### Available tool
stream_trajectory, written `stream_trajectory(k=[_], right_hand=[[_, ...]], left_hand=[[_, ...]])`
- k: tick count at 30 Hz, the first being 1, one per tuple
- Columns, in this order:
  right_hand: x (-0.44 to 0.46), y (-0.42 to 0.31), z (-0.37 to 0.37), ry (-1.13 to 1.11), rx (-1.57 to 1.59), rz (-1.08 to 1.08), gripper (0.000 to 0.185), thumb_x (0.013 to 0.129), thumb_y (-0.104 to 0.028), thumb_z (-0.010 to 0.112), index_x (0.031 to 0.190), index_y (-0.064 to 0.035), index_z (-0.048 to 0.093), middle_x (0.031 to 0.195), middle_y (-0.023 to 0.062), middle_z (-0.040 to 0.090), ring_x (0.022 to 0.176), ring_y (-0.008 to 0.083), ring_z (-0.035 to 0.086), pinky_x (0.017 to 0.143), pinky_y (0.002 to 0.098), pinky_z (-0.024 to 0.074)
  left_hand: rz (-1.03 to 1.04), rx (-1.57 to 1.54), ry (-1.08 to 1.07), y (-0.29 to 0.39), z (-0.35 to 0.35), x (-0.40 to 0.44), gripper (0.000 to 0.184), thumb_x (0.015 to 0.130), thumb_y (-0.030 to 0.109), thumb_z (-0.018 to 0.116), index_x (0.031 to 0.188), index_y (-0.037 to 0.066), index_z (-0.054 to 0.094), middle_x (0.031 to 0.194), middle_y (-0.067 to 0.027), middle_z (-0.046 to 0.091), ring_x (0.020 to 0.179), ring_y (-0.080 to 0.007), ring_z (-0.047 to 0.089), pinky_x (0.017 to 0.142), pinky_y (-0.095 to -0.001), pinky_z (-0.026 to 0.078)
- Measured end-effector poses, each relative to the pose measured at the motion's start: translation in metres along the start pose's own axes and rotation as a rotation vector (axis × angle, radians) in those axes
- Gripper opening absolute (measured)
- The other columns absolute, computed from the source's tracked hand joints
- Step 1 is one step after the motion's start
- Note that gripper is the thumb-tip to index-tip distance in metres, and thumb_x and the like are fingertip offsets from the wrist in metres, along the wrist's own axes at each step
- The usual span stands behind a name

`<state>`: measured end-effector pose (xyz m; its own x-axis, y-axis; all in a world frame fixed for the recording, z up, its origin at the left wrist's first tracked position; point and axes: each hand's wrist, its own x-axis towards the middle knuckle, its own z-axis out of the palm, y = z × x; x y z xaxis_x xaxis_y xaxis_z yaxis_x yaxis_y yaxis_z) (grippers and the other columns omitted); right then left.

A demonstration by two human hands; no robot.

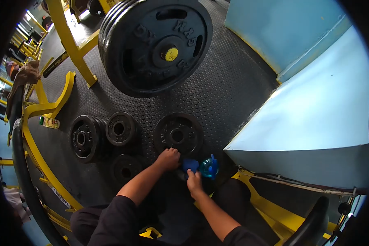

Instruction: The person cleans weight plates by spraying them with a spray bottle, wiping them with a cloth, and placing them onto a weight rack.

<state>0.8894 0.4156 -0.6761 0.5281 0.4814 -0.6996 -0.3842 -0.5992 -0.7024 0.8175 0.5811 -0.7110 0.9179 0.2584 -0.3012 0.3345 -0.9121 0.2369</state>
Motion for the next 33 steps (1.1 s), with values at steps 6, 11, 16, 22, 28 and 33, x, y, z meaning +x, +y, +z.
stream_trajectory(k=[6,11,16,22,28,33], right_hand=[[-0.028,-0.029,-0.019,0.030,0.162,-0.115,0.037,0.096,-0.028,0.048,0.111,0.0048,0.058,0.103,0.0174,0.062,0.096,0.0293,0.060,0.086,0.0378,0.0440],[-0.075,-0.059,-0.034,-0.008,0.408,-0.445,0.038,0.097,-0.031,0.050,0.116,0.0018,0.057,0.106,0.0133,0.061,0.098,0.0228,0.056,0.092,0.0327,0.0407],[-0.101,-0.080,-0.033,-0.521,-0.339,-0.612,0.045,0.100,-0.032,0.045,0.125,0.0048,0.051,0.128,0.0267,0.053,0.121,0.0407,0.050,0.101,0.0439,0.0393],[-0.082,-0.045,0.007,-0.583,-0.469,-1.095,0.053,0.100,-0.037,0.041,0.135,0.0019,0.044,0.150,0.0223,0.031,0.145,0.0385,0.017,0.116,0.0514,0.0187],[-0.044,-0.054,0.032,-0.601,-0.733,-1.236,0.055,0.098,-0.038,0.044,0.136,0.0015,0.044,0.151,0.0189,0.032,0.144,0.0374,0.019,0.113,0.0615,0.0129],[-0.007,-0.077,0.069,-0.505,-0.665,-1.304,0.057,0.096,-0.042,0.043,0.131,0.0027,0.049,0.151,0.0193,0.032,0.145,0.0382,0.017,0.112,0.0642,0.0105]], left_hand=[[-0.129,-0.281,0.073,0.054,-0.049,-0.011,0.034,0.074,0.027,0.067,0.097,0.002,0.065,0.096,-0.0170,0.062,0.098,-0.0332,0.062,0.086,-0.0422,0.051],[-0.463,-0.551,0.220,0.070,-0.129,-0.025,0.040,0.086,0.041,0.061,0.093,0.002,0.067,0.095,-0.0213,0.065,0.093,-0.0347,0.064,0.081,-0.0398,0.050],[-0.836,-1.200,0.649,0.040,-0.086,-0.051,0.072,0.096,0.061,0.038,0.089,-0.004,0.068,0.084,-0.0157,0.071,0.081,-0.0323,0.068,0.074,-0.0437,0.052],[-0.971,-2.057,0.979,0.047,-0.094,-0.088,0.076,0.095,0.064,0.038,0.119,-0.005,0.058,0.106,-0.0164,0.066,0.092,-0.0284,0.067,0.082,-0.0387,0.055],[-0.908,-2.151,0.808,0.023,-0.089,-0.101,0.076,0.097,0.063,0.033,0.118,-0.005,0.059,0.107,-0.0132,0.067,0.092,-0.0243,0.067,0.082,-0.0336,0.054],[-0.915,-1.788,0.783,0.005,-0.073,-0.102,0.071,0.100,0.059,0.030,0.119,-0.003,0.060,0.107,-0.0122,0.066,0.092,-0.0222,0.066,0.079,-0.0334,0.053]])
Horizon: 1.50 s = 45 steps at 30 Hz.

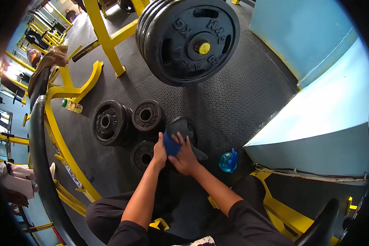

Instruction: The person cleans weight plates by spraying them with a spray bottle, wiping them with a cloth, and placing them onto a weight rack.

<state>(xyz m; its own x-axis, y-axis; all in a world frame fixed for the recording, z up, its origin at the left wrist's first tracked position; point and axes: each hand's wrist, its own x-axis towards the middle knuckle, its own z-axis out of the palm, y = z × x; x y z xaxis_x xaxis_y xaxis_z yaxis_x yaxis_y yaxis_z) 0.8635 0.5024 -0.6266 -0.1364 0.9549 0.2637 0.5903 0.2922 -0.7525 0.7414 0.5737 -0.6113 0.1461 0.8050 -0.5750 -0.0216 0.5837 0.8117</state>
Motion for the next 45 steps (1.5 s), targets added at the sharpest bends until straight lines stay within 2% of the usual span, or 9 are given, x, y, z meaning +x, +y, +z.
stream_trajectory(k=[3,6,19,20,25,33,41,43,45], right_hand=[[0.052,0.035,0.010,0.214,0.040,0.112,0.062,0.096,-0.047,0.040,0.131,0.0034,0.048,0.150,0.0199,0.033,0.144,0.0393,0.019,0.112,0.0629,0.0102],[0.085,0.085,0.014,0.290,0.252,0.480,0.060,0.098,-0.047,0.037,0.132,0.0019,0.047,0.146,0.0206,0.038,0.140,0.0394,0.026,0.112,0.0597,0.0166],[-0.070,0.066,0.086,0.256,0.237,0.675,0.037,0.102,-0.022,0.032,0.103,-0.0002,0.062,0.107,0.0285,0.062,0.105,0.0476,0.052,0.096,0.0546,0.0360],[-0.053,0.085,0.077,-0.020,0.146,0.758,0.040,0.103,-0.026,0.031,0.109,-0.0007,0.062,0.116,0.0291,0.059,0.119,0.0492,0.045,0.100,0.0557,0.0341],[0.042,0.102,0.036,0.302,0.366,0.763,0.053,0.101,-0.032,0.032,0.140,0.0031,0.039,0.148,0.0256,0.034,0.141,0.0451,0.022,0.112,0.0547,0.0217],[0.014,0.005,-0.003,0.172,0.503,0.370,0.058,0.097,-0.028,0.038,0.147,-0.0006,0.030,0.154,0.0181,0.029,0.145,0.0383,0.018,0.116,0.0502,0.0157],[-0.090,0.041,0.027,0.284,0.244,0.303,0.057,0.091,-0.017,0.047,0.144,-0.0007,0.035,0.151,0.0194,0.034,0.139,0.0407,0.031,0.112,0.0480,0.0279],[-0.089,0.066,0.024,0.122,0.317,0.805,0.062,0.088,-0.019,0.052,0.144,0.0013,0.033,0.149,0.0241,0.033,0.137,0.0431,0.032,0.112,0.0466,0.0299],[-0.099,0.069,0.027,0.151,0.146,0.787,0.066,0.088,-0.023,0.054,0.145,0.0020,0.031,0.148,0.0263,0.033,0.136,0.0436,0.032,0.112,0.0459,0.0300]], left_hand=[[0.178,0.178,0.125,0.009,0.009,0.006,0.064,0.103,0.052,0.026,0.105,0.001,0.065,0.089,-0.0085,0.066,0.076,-0.0199,0.065,0.071,-0.0325,0.053],[-0.055,0.160,0.025,0.022,0.018,-0.001,0.063,0.103,0.051,0.025,0.084,0.003,0.060,0.065,-0.0070,0.057,0.055,-0.0187,0.055,0.055,-0.0321,0.047],[-0.108,0.064,0.102,0.033,0.037,0.006,0.064,0.100,0.057,0.033,0.087,0.002,0.063,0.069,-0.0051,0.058,0.058,-0.0157,0.055,0.056,-0.0295,0.046],[-0.087,0.089,0.107,0.033,0.037,0.005,0.064,0.100,0.058,0.032,0.086,0.003,0.062,0.068,-0.0052,0.057,0.058,-0.0160,0.054,0.056,-0.0299,0.046],[-0.076,0.089,0.120,0.028,0.040,0.002,0.063,0.099,0.058,0.032,0.083,0.004,0.060,0.065,-0.0043,0.053,0.055,-0.0161,0.052,0.054,-0.0302,0.045],[-0.009,-0.007,0.181,0.012,0.032,0.012,0.061,0.102,0.049,0.034,0.122,-0.002,0.059,0.119,-0.0145,0.063,0.110,-0.0247,0.059,0.097,-0.0368,0.044],[-0.091,0.066,0.238,0.019,0.037,0.000,0.068,0.100,0.056,0.033,0.102,-0.004,0.065,0.086,-0.0128,0.067,0.077,-0.0274,0.064,0.074,-0.0358,0.050],[-0.049,0.051,0.230,0.021,0.045,-0.007,0.070,0.098,0.058,0.036,0.097,-0.006,0.065,0.080,-0.0125,0.066,0.072,-0.0281,0.063,0.072,-0.0361,0.050],[0.150,0.507,0.303,0.026,0.055,-0.019,0.071,0.093,0.061,0.048,0.095,-0.008,0.065,0.085,-0.0186,0.068,0.079,-0.0331,0.066,0.077,-0.0393,0.050]])
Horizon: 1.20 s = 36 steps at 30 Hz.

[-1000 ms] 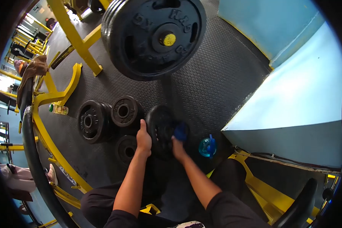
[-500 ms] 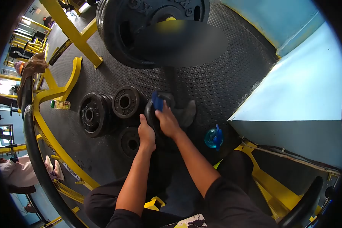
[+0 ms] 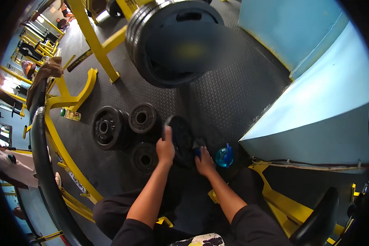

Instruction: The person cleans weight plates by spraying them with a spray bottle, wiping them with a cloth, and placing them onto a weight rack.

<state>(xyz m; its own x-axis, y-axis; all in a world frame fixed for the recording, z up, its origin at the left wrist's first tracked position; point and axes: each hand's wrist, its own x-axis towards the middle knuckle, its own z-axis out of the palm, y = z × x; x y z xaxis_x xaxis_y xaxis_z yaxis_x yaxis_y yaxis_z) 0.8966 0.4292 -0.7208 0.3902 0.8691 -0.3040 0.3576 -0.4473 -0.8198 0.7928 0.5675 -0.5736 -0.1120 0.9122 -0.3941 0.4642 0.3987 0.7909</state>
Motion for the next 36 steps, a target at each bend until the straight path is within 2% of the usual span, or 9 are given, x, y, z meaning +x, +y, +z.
stream_trajectory(k=[4,8,16,19,22,26,31,33,36], right_hand=[[-0.051,-0.031,-0.031,0.093,-0.195,0.020,0.073,0.086,-0.026,0.059,0.144,0.0060,0.029,0.146,0.0309,0.032,0.136,0.0418,0.035,0.112,0.0429,0.0313],[-0.103,-0.055,-0.058,0.021,-0.052,0.110,0.060,0.086,-0.029,0.062,0.135,0.0013,0.046,0.141,0.0282,0.041,0.132,0.0388,0.042,0.108,0.0422,0.0358],[-0.157,-0.105,-0.028,0.204,0.099,0.146,0.041,0.087,-0.024,0.062,0.122,-0.0027,0.060,0.116,0.0233,0.062,0.105,0.0330,0.063,0.092,0.0391,0.0480],[-0.209,-0.148,-0.008,0.138,0.182,0.233,0.029,0.086,-0.014,0.063,0.113,-0.0041,0.064,0.097,0.0154,0.070,0.086,0.0284,0.068,0.079,0.0359,0.0531],[-0.263,-0.177,-0.045,0.103,0.162,0.146,0.033,0.088,-0.027,0.066,0.107,-0.0002,0.066,0.092,0.0141,0.070,0.086,0.0252,0.067,0.079,0.0345,0.0522],[-0.338,-0.252,-0.147,0.254,0.403,0.111,0.028,0.092,-0.022,0.061,0.115,-0.0056,0.065,0.101,0.0095,0.066,0.097,0.0220,0.064,0.081,0.0364,0.0516],[-0.373,-0.294,-0.204,0.224,0.901,0.482,0.027,0.094,-0.025,0.058,0.110,-0.0042,0.065,0.092,0.0031,0.066,0.077,0.0109,0.063,0.065,0.0200,0.0473],[-0.367,-0.261,-0.182,0.225,0.731,0.741,0.029,0.091,-0.027,0.063,0.102,-0.0010,0.067,0.094,0.0110,0.068,0.087,0.0246,0.065,0.080,0.0376,0.0517],[-0.352,-0.376,-0.239,0.102,0.764,0.719,0.050,0.092,-0.047,0.054,0.120,-0.0065,0.061,0.104,0.0103,0.067,0.097,0.0275,0.064,0.085,0.0395,0.0503]], left_hand=[[0.168,0.297,-0.060,0.001,-0.009,-0.033,0.064,0.074,0.040,0.073,0.107,-0.013,0.058,0.106,-0.0333,0.063,0.108,-0.0436,0.060,0.093,-0.0435,0.047],[0.158,0.375,-0.111,-0.009,-0.006,-0.063,0.071,0.067,0.030,0.075,0.115,-0.016,0.050,0.114,-0.0373,0.058,0.115,-0.0447,0.056,0.100,-0.0426,0.045],[-0.061,-0.184,-0.384,0.017,0.008,-0.055,0.034,0.078,0.013,0.075,0.099,-0.007,0.056,0.079,-0.0104,0.068,0.058,-0.0148,0.065,0.054,-0.0293,0.052],[-0.218,-0.288,-0.328,0.006,-0.003,-0.031,0.022,0.074,0.011,0.075,0.082,-0.003,0.060,0.072,-0.0092,0.067,0.057,-0.0159,0.063,0.054,-0.0291,0.050],[-0.261,-0.024,-0.281,-0.004,0.001,-0.026,0.021,0.070,0.015,0.069,0.075,-0.003,0.063,0.069,-0.0116,0.066,0.058,-0.0220,0.062,0.058,-0.0366,0.051],[-0.410,0.290,-0.181,0.042,-0.034,-0.069,0.037,0.068,0.022,0.072,0.092,-0.006,0.068,0.088,-0.0186,0.070,0.080,-0.0286,0.069,0.070,-0.0356,0.055],[-0.271,0.565,-0.648,0.164,-0.192,-0.178,0.046,0.070,0.035,0.073,0.094,-0.004,0.069,0.087,-0.0174,0.070,0.086,-0.0289,0.070,0.079,-0.0383,0.053],[-0.209,0.618,-0.662,0.227,-0.247,-0.238,0.046,0.071,0.035,0.072,0.095,-0.004,0.068,0.087,-0.0164,0.070,0.086,-0.0284,0.069,0.080,-0.0380,0.053],[-0.126,0.668,-0.752,0.344,-0.343,-0.314,0.047,0.073,0.035,0.071,0.100,-0.003,0.066,0.088,-0.0141,0.070,0.086,-0.0277,0.069,0.079,-0.0371,0.052]])
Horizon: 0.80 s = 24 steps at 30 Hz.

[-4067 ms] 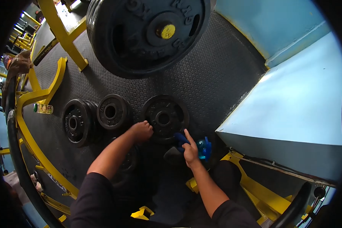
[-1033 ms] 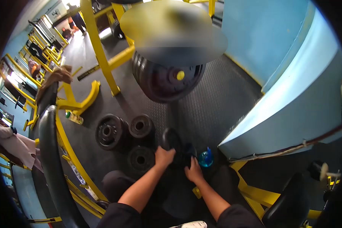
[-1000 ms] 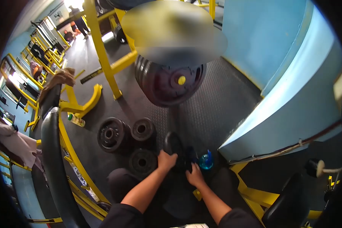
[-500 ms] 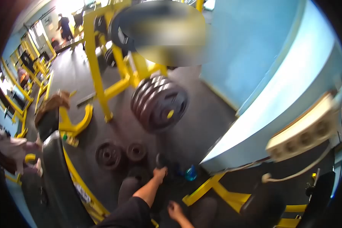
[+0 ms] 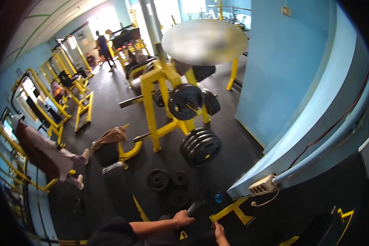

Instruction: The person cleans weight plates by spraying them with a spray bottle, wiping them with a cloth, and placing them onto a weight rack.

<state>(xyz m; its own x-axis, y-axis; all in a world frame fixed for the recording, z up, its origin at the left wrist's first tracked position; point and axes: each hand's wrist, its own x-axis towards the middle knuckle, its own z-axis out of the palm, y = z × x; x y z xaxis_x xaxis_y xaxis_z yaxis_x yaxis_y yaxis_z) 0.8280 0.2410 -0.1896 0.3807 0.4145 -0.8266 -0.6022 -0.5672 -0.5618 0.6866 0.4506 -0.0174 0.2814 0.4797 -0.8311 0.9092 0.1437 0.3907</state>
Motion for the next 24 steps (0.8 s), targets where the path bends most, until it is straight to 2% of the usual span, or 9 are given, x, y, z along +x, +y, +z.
stream_trajectory(k=[3,6,8,10,12,14,15,21,24], right_hand=[[-0.036,-0.068,0.038,-0.265,0.199,0.198,0.073,0.092,-0.065,0.035,0.129,-0.0047,0.053,0.118,0.0111,0.062,0.104,0.0335,0.061,0.098,0.0536,0.0409],[-0.050,-0.083,0.100,-0.514,0.426,0.273,0.076,0.092,-0.068,0.031,0.120,-0.0024,0.059,0.112,0.0120,0.064,0.105,0.0355,0.060,0.103,0.0573,0.0334],[-0.018,-0.028,0.141,-1.415,0.853,0.270,0.070,0.092,-0.064,0.035,0.111,-0.0035,0.064,0.104,0.0133,0.067,0.103,0.0390,0.060,0.106,0.0572,0.0307],[-0.044,-0.042,0.142,-1.412,0.738,0.307,0.066,0.092,-0.061,0.036,0.107,-0.0036,0.066,0.102,0.0137,0.068,0.103,0.0380,0.060,0.105,0.0551,0.0329],[-0.098,-0.086,0.130,-1.390,0.595,0.336,0.062,0.093,-0.058,0.038,0.103,-0.0037,0.067,0.099,0.0142,0.068,0.103,0.0371,0.061,0.105,0.0530,0.0350],[-0.166,-0.120,0.123,-1.135,0.297,0.339,0.058,0.091,-0.055,0.044,0.109,-0.0039,0.065,0.103,0.0140,0.068,0.102,0.0305,0.063,0.099,0.0439,0.0439],[-0.185,-0.122,0.120,-1.071,0.193,0.349,0.052,0.092,-0.050,0.046,0.103,-0.0025,0.065,0.098,0.0120,0.069,0.093,0.0290,0.065,0.092,0.0432,0.0488],[-0.225,-0.059,0.109,-0.890,-0.295,0.151,0.045,0.092,-0.046,0.052,0.093,-0.0025,0.063,0.083,0.0111,0.067,0.070,0.0229,0.065,0.066,0.0358,0.0552],[-0.264,-0.022,0.109,-0.960,-0.410,0.101,0.046,0.090,-0.048,0.055,0.099,-0.0036,0.063,0.087,0.0111,0.067,0.078,0.0246,0.065,0.065,0.0391,0.0562]], left_hand=[[0.176,0.029,0.066,0.029,-0.046,-0.137,0.049,0.073,0.036,0.071,0.102,-0.003,0.065,0.089,-0.0143,0.070,0.085,-0.0272,0.069,0.078,-0.0365,0.052],[0.337,0.017,0.122,0.030,-0.061,-0.241,0.050,0.077,0.042,0.071,0.099,-0.003,0.065,0.084,-0.0145,0.069,0.082,-0.0257,0.068,0.076,-0.0350,0.052],[0.282,-0.106,0.145,0.019,-0.053,-0.286,0.054,0.077,0.051,0.074,0.091,0.000,0.065,0.077,-0.0081,0.066,0.072,-0.0171,0.063,0.065,-0.0307,0.049],[0.308,-0.163,0.273,0.010,-0.029,-0.323,0.054,0.082,0.054,0.070,0.088,0.001,0.065,0.071,-0.0046,0.061,0.067,-0.0125,0.060,0.061,-0.0274,0.047],[0.275,-0.666,0.375,-0.027,0.009,-0.334,0.049,0.087,0.051,0.067,0.089,0.002,0.065,0.070,-0.0035,0.061,0.064,-0.0117,0.059,0.060,-0.0269,0.047],[0.275,-0.815,0.461,-0.066,0.044,-0.343,0.047,0.091,0.047,0.061,0.087,0.000,0.065,0.070,-0.0041,0.063,0.063,-0.0114,0.059,0.060,-0.0261,0.048],[0.333,-0.921,0.516,-0.104,0.071,-0.330,0.048,0.092,0.047,0.059,0.086,-0.001,0.065,0.070,-0.0049,0.063,0.063,-0.0119,0.059,0.060,-0.0263,0.048],[0.506,-1.358,0.788,-0.202,0.185,-0.349,0.051,0.094,0.047,0.054,0.086,-0.003,0.064,0.073,-0.0038,0.064,0.066,-0.0101,0.058,0.060,-0.0249,0.046],[0.491,-1.473,0.955,-0.247,0.229,-0.366,0.050,0.093,0.045,0.054,0.083,-0.002,0.064,0.073,-0.0021,0.063,0.066,-0.0085,0.057,0.060,-0.0239,0.045]])
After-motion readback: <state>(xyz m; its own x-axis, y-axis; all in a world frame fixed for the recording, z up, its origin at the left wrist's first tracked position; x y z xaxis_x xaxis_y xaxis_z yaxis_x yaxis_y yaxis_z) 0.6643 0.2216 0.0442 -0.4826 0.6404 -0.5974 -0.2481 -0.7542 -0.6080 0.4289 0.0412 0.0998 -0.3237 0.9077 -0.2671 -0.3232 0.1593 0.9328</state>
